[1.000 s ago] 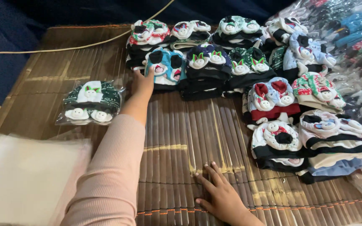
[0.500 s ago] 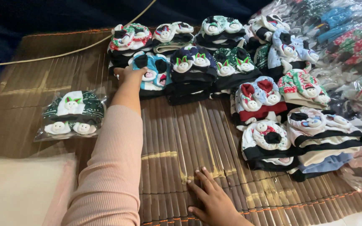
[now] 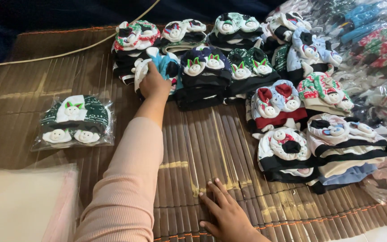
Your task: Packaging individual baby hats into clear plastic bags
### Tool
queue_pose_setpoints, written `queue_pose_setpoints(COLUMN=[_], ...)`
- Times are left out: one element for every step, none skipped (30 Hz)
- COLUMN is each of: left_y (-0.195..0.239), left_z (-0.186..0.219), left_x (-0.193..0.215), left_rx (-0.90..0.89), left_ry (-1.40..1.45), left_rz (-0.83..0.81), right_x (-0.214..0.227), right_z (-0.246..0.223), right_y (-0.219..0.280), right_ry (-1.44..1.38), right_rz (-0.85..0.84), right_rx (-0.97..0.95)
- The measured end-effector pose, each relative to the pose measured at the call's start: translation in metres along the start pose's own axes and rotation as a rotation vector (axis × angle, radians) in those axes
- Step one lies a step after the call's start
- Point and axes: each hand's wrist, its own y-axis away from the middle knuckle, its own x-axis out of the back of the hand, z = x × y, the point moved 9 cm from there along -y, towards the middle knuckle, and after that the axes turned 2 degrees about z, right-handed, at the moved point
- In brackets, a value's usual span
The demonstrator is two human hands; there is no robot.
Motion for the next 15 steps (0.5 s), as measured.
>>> queue_pose_setpoints(left_y=[0.002,0.004,0.007,0.016,0.025,0.035,0.05,0.065,0.084,0.104,0.123,0.144,0.169,0.2,0.235], left_z=[-0.003,-0.011,-0.02,-0.022,-0.021,-0.019,-0.022,-0.017,-0.015,-0.025,-0.034,-0.043,-0.052,-0.059,-0.065], left_x=[0.005,0.014,0.023,0.035,0.044,0.054,0.068,0.081,0.094,0.094,0.084,0.075,0.08,0.069,0.059], left_rx=[0.0,0.059,0.118,0.118,0.079,0.038,0.038,-0.028,-0.09,-0.086,-0.024,0.039,0.057,0.189,0.328], left_ry=[0.001,0.179,0.358,0.36,0.54,0.72,0.718,0.826,0.931,0.926,1.029,1.131,1.129,1.199,1.266], left_rz=[0.0,0.056,0.114,0.116,0.076,0.036,0.04,0.009,-0.025,-0.023,-0.129,-0.235,-0.233,-0.411,-0.591], right_x=[0.001,0.002,0.003,0.003,0.003,0.003,0.004,0.007,0.009,0.008,0.007,0.007,0.007,0.01,0.013], right_z=[-0.001,-0.002,-0.002,-0.002,-0.002,-0.003,-0.003,-0.003,-0.004,-0.004,-0.004,-0.004,-0.005,-0.005,-0.006], right_y=[0.0,0.0,0.0,-0.001,-0.001,-0.001,-0.001,-0.001,0.001,0.002,0.001,0.001,0.0,0.0,0.0], right_ry=[0.001,-0.002,-0.004,-0.001,0.0,0.0,-0.001,0.019,0.035,0.03,0.042,0.055,0.048,0.026,0.006], right_rz=[0.0,-0.002,-0.003,-0.003,-0.008,-0.013,-0.013,0.022,0.052,0.049,0.052,0.055,0.039,0.066,0.09], right_rx=[0.0,-0.003,-0.005,-0.004,-0.005,-0.007,-0.002,0.005,0.011,0.015,0.026,0.037,0.04,0.039,0.035])
